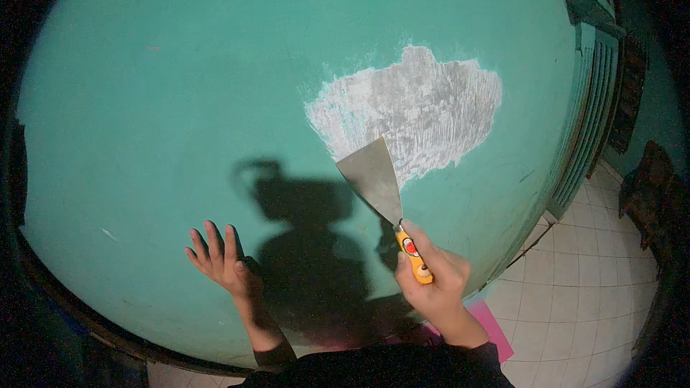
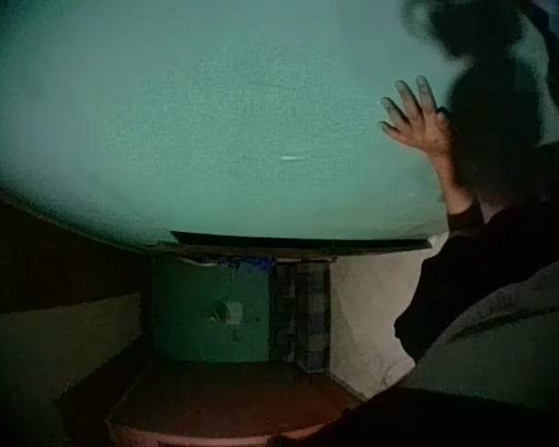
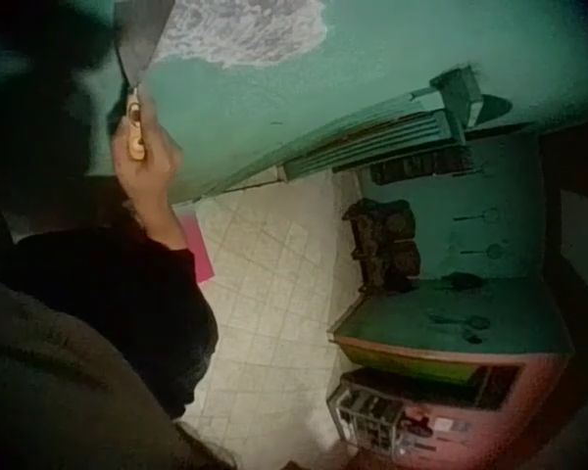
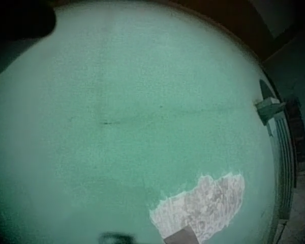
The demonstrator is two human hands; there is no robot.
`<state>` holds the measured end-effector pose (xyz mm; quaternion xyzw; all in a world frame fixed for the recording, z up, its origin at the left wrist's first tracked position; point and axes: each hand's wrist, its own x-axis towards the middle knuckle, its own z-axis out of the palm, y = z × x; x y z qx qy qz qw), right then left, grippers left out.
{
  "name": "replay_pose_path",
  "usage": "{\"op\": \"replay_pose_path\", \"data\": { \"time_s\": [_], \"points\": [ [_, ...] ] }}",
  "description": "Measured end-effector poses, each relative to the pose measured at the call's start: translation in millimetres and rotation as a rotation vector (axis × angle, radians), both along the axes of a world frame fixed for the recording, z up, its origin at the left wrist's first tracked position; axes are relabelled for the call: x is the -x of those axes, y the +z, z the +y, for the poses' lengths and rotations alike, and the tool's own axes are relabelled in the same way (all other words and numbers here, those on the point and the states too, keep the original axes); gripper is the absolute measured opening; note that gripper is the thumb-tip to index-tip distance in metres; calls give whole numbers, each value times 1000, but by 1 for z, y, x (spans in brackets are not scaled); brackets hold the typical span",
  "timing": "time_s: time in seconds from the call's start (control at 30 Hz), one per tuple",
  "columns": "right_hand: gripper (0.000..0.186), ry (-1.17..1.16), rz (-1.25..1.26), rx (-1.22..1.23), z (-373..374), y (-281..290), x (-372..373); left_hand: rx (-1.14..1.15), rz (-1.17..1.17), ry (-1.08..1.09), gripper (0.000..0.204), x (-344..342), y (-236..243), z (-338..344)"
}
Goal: Using a putty knife to apply or smooth wall patch compound onto a damaged area of a green wall.
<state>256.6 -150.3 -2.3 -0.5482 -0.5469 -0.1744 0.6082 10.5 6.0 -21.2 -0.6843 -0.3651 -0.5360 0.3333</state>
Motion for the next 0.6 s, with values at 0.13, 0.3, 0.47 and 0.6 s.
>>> {"op": "replay_pose_path", "data": {
  "time_s": [0.13, 0.3, 0.47, 0.6],
  "points": [
    [39, 8, 14, -30, 13, 1, -2, 10, -4, -1, 53, -5, 0, -4],
    [39, 37, 29, -65, 13, -3, -7, -13, -15, -24, 53, -6, -3, 2],
    [38, 39, 33, -54, 18, 0, -10, -9, -26, -22, 52, -3, -2, 2],
    [36, 40, -17, -39, 15, -2, -15, -34, -36, 3, 52, 5, 0, 6]
  ]
}}
